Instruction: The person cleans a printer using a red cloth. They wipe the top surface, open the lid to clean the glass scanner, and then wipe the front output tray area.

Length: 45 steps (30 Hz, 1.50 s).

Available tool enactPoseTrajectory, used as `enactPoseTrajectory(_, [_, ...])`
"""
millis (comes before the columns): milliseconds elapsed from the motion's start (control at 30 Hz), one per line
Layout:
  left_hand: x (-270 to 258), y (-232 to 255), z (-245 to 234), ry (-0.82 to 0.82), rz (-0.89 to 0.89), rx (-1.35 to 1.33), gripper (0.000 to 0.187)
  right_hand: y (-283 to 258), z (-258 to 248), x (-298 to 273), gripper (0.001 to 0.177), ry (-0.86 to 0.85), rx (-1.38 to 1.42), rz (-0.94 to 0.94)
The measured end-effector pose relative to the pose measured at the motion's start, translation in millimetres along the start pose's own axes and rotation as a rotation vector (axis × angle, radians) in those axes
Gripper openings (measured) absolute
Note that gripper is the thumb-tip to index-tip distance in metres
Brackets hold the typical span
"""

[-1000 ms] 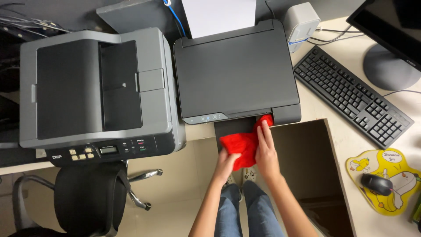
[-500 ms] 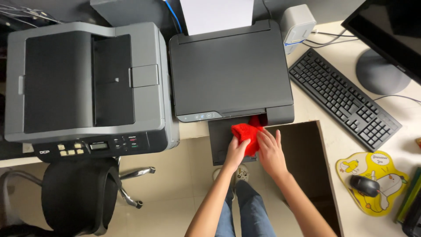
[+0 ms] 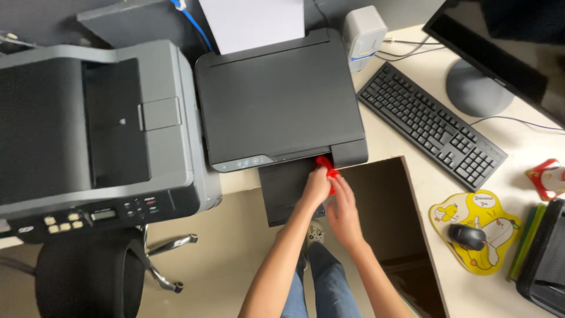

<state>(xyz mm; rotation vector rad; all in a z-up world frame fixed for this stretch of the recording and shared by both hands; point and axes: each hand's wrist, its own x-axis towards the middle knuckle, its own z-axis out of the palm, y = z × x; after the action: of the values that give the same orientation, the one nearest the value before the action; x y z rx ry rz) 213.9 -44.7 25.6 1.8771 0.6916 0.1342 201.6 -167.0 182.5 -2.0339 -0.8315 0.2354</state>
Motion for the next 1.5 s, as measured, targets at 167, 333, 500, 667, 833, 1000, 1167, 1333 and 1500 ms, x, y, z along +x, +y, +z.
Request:
enactPoseTrajectory(167, [39.5,-55.7,24.0,-0.017,-0.004,0.153,0.022,21.2,13.0,-5.1,0.069,-0.046,0.066,0.051])
enactPoseTrajectory(333, [65.2,-67.4,28.4,-0.129,-0.179,0.148,0.025,39.1,16.2,-13.8,0.066,-0.038,0.096,0.101])
enactPoseTrajectory(500, [44.1,15.1,-24.8,-0.312,-0.418,0.120,0.027,52.2,16.2,-24.1,0.062,-0.049,0.169,0.253])
enactPoseTrajectory(667, [7.4,-58.3,6.3,-0.502,-0.167,0.000,0.031,59.8,13.5,-24.5,0.070,-0.047,0.091,0.123])
enactPoseTrajectory(833, [-54.9,-22.0,-26.7,-0.457,-0.362,-0.425,0.028,24.7,-5.9,-9.1,0.094,-0.190,-0.072,-0.043])
enactPoseTrajectory(1000, [-61.0,-52.6,-59.9,-0.216,-0.431,-0.885,0.023,19.8,9.5,-5.3,0.092,-0.336,0.076,-0.139])
enactPoseTrajectory(1167, [-52.9,-50.0,-91.9,-0.102,-0.334,-0.818,0.023,39.3,49.9,8.8,0.074,-0.249,-0.159,-0.119])
enactPoseTrajectory(1333, [-74.6,-73.4,-105.9,0.412,-0.037,-0.096,0.023,33.8,72.3,15.9,0.070,-0.256,-0.488,-0.245])
enactPoseTrajectory(1500, [-113.1,-134.1,-92.3,0.769,0.016,0.210,0.041,75.3,97.0,25.9,0.061,-0.289,-0.660,-0.479])
